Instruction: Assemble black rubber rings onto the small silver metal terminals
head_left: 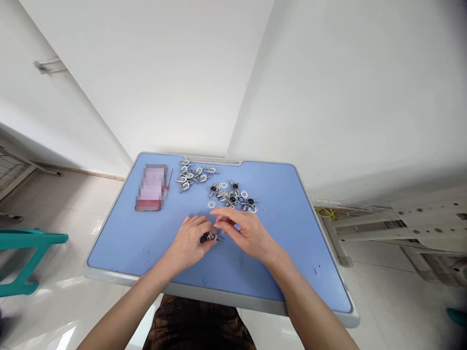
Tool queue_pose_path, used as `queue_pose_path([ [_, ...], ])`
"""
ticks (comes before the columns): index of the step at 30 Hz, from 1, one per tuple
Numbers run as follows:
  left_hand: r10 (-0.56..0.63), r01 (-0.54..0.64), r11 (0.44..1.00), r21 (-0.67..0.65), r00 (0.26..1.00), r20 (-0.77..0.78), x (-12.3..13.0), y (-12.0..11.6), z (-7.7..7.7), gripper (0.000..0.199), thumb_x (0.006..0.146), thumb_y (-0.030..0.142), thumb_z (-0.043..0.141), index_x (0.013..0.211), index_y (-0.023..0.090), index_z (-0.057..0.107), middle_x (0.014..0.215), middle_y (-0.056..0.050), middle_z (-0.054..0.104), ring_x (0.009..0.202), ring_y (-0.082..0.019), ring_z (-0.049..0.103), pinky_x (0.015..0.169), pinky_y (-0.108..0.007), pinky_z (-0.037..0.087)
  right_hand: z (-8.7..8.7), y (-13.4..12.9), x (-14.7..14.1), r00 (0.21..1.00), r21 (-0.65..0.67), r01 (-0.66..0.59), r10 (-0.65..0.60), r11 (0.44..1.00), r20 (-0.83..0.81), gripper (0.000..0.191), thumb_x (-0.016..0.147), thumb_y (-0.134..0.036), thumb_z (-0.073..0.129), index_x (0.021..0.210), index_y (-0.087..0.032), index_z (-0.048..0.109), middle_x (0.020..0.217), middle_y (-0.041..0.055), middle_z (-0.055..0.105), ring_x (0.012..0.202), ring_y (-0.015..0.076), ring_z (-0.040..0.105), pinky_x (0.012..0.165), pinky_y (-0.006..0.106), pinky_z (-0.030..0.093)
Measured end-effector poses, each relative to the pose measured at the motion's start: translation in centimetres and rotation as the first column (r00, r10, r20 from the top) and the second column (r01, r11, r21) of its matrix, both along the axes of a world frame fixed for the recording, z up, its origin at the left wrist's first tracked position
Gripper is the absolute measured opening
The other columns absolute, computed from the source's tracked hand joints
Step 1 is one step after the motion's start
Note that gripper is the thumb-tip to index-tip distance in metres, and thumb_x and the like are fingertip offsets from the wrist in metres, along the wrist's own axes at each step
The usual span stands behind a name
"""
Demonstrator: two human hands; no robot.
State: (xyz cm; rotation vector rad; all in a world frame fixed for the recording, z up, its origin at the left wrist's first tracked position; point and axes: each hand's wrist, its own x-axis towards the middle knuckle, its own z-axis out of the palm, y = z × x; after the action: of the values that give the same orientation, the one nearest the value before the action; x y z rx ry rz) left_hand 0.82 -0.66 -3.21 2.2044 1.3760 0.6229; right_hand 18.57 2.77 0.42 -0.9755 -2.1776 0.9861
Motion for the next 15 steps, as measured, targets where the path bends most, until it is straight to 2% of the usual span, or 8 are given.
queue_pose_path([
  [3,0.004,-0.004,1.0,0.0,1.0,0.01,0.0,0.0,0.0,0.002,0.079,0.018,0.061,0.081,0.02,0.06,0.08,-0.001,0.061,0.078,-0.018,0.055,0.073,-0.032,0.038,0.4,-0.1,0.2,0.998,0.065,-0.057,0.056,0.996,0.029,0.03,0.094,-0.025,0.04,0.12,-0.025,0.055,0.095,0.0043,0.067,0.084,0.0156,0.062,0.076,0.029,0.05],
  [7,-0.002,0.002,1.0,-0.018,1.0,0.01,0.0,0.0,0.2,0.001,0.08,0.02,0.061,0.081,0.02,0.06,0.079,-0.001,0.06,0.075,-0.017,0.055,0.072,-0.032,0.037,1.1,-0.1,0.8,0.993,0.028,-0.11,0.109,0.994,0.046,0.037,0.095,-0.021,0.034,0.129,-0.027,0.047,0.104,0.0052,0.065,0.088,0.0152,0.062,0.078,0.03,0.05],
  [10,0.003,-0.003,1.0,-0.026,1.0,0.004,0.0,0.0,0.2,0.004,0.079,0.02,0.062,0.081,0.021,0.06,0.08,-0.001,0.06,0.076,-0.018,0.055,0.073,-0.033,0.038,0.6,-0.1,0.6,0.997,0.075,-0.055,0.051,0.996,0.06,0.031,0.095,-0.023,0.038,0.121,-0.026,0.053,0.101,0.0049,0.066,0.083,0.0149,0.062,0.074,0.029,0.05],
  [13,0.013,-0.013,1.0,-0.026,1.0,0.001,0.0,-0.1,0.1,0.005,0.078,0.018,0.061,0.082,0.02,0.059,0.083,-0.001,0.06,0.077,-0.018,0.054,0.073,-0.033,0.038,-0.3,0.0,0.0,0.995,0.199,0.02,-0.039,0.98,0.093,0.024,0.094,-0.025,0.041,0.111,-0.022,0.057,0.091,0.0056,0.066,0.076,0.0158,0.061,0.069,0.029,0.049],
  [15,0.013,-0.013,1.0,-0.023,1.0,0.002,0.0,-0.1,0.2,0.006,0.078,0.016,0.06,0.082,0.02,0.058,0.084,-0.001,0.061,0.078,-0.018,0.055,0.073,-0.033,0.037,-0.4,0.0,-0.2,0.993,0.255,0.022,-0.049,0.967,0.103,0.024,0.094,-0.024,0.04,0.11,-0.021,0.057,0.089,0.0059,0.066,0.076,0.0166,0.061,0.068,0.03,0.048],
])
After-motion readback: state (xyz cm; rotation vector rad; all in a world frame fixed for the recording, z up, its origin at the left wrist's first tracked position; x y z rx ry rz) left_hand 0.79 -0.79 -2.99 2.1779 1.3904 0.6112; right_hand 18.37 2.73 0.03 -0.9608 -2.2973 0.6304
